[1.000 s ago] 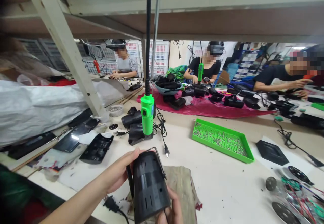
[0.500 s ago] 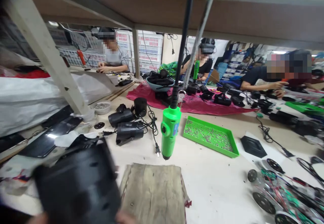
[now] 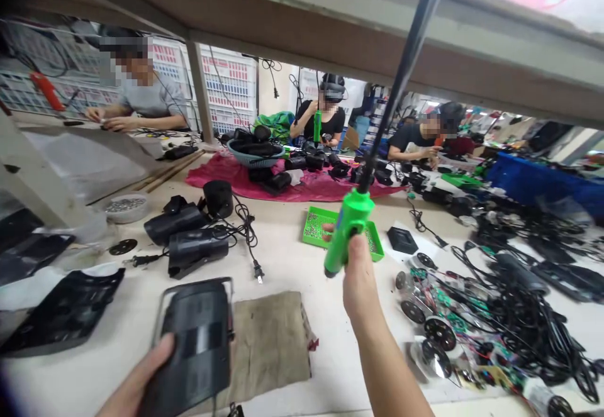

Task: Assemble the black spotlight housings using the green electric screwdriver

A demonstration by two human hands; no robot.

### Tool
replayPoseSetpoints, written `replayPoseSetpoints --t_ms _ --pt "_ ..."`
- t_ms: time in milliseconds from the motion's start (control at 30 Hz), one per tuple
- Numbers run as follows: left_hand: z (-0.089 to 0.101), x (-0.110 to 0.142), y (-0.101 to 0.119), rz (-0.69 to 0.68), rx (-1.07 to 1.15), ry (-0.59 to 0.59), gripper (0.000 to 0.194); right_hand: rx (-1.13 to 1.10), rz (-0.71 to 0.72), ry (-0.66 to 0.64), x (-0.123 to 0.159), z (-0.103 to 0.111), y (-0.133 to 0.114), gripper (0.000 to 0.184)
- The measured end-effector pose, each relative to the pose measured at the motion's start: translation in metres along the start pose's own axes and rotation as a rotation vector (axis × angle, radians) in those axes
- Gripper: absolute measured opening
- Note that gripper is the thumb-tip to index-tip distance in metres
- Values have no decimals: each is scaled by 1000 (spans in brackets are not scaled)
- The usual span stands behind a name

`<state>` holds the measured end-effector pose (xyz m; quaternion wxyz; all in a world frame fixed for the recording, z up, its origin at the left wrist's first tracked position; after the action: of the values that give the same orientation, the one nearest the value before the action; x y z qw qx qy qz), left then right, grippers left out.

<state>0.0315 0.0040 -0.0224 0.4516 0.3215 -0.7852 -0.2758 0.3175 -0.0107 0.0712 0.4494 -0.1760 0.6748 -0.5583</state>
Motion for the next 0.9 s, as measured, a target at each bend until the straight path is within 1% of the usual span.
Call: replayPoseSetpoints --t_ms 33,67,133,200,267,333,400,467,500,533,633,667,733,767,833,900 --pt "-9 -5 -5 68 45 48 67 -13 -5 -19 -8 -7 2 59" --pt "-17 -9 -8 77 70 75 67 -30 -11 -46 -13 -15 3 58" --pt "-27 -17 -10 24 89 86 66 -78 -22 -93 -15 -30 3 57" --pt "-29 -22 -10 -34 80 65 64 -136 -39 -125 -12 -39 0 56" --pt "-26 -24 -13 -44 67 33 65 -201 -71 -122 -10 -41 -5 57" --pt "-22 -25 -16 -45 74 5 68 -261 -121 -93 -9 -39 -6 60" --pt "-17 -27 -20 -40 112 -13 69 -286 -160 -85 -7 -35 -5 69" --pt "-10 -31 -26 -3 177 -22 64 -251 -140 -124 -1 -30 -3 82" --pt "-7 -34 -29 21 218 -26 61 -217 -115 -148 3 -27 -2 85" --pt "-4 -36 -32 43 258 -39 58 -181 -81 -168 7 -23 -2 82" --pt "1 -40 -35 72 320 -129 59 -127 2 -199 17 -17 -2 55" --pt "1 -39 -35 70 316 -159 60 -136 16 -208 19 -17 -3 50" --pt "1 -38 -34 71 289 -187 60 -207 10 -231 23 -22 -4 53" --pt "2 -37 -34 71 279 -178 58 -266 -7 -239 24 -25 -4 55" --pt "2 -36 -34 76 272 -141 53 -381 -36 -237 27 -33 -4 58" --pt "2 -35 -34 73 282 -92 49 -424 -30 -218 30 -38 -4 59"
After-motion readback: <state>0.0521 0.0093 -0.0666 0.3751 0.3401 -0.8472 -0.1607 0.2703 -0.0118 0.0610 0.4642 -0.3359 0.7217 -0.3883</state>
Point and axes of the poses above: each hand's wrist, its own x-axis away from the middle knuckle, its own z-axis out of the back of the hand, y = z × x, the point moved 4 cm from there along -x, towards the middle knuckle, and after that the axes turned 1 degree about -x, right-handed, at the moved point
